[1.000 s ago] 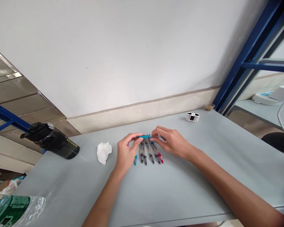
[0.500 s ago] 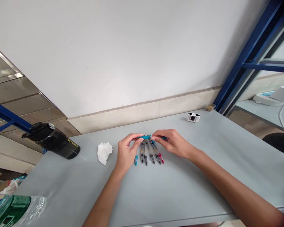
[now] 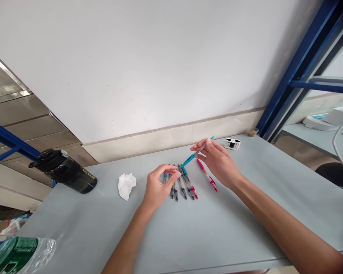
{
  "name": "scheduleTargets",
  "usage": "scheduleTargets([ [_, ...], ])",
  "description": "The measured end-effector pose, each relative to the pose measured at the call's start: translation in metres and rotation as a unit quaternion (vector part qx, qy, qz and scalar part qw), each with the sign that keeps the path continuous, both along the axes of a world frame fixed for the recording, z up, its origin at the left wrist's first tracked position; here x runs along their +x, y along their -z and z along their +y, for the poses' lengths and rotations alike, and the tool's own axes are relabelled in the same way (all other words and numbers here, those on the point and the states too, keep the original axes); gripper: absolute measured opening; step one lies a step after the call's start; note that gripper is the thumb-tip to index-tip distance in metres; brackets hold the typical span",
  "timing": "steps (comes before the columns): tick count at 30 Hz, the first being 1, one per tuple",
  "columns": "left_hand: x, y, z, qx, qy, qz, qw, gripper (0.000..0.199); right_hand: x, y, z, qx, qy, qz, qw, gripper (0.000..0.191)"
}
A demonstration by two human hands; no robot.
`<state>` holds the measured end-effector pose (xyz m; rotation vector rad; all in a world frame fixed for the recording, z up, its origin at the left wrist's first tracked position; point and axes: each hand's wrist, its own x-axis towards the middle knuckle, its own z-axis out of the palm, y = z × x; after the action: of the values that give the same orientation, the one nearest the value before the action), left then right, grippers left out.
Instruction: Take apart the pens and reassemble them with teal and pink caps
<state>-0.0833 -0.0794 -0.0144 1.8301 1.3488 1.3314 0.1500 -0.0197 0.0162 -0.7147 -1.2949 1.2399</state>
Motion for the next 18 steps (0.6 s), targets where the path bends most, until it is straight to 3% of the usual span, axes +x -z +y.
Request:
scheduleTargets([
  [4, -0.011, 0.01, 0.009, 0.047, -0.053, 0.115, 0.991, 0.014, 0.005, -0.003, 0.006, -0.049, 0.011, 0.063, 0.997, 0.051],
  [8, -0.026, 0.027, 0.02, 0.006, -0.113, 0.21, 0.971, 0.02, 0.016, 0.0, 0.013, -0.057, 0.0, 0.108, 0.993, 0.057],
  [12, -0.032, 0.036, 0.024, -0.022, -0.12, 0.229, 0.966, 0.019, 0.024, 0.004, 0.018, -0.012, 0.021, 0.105, 0.994, 0.051],
  [18, -0.029, 0.032, 0.023, -0.037, -0.118, 0.227, 0.966, 0.017, 0.028, 0.003, 0.019, 0.005, 0.03, 0.098, 0.995, 0.047],
])
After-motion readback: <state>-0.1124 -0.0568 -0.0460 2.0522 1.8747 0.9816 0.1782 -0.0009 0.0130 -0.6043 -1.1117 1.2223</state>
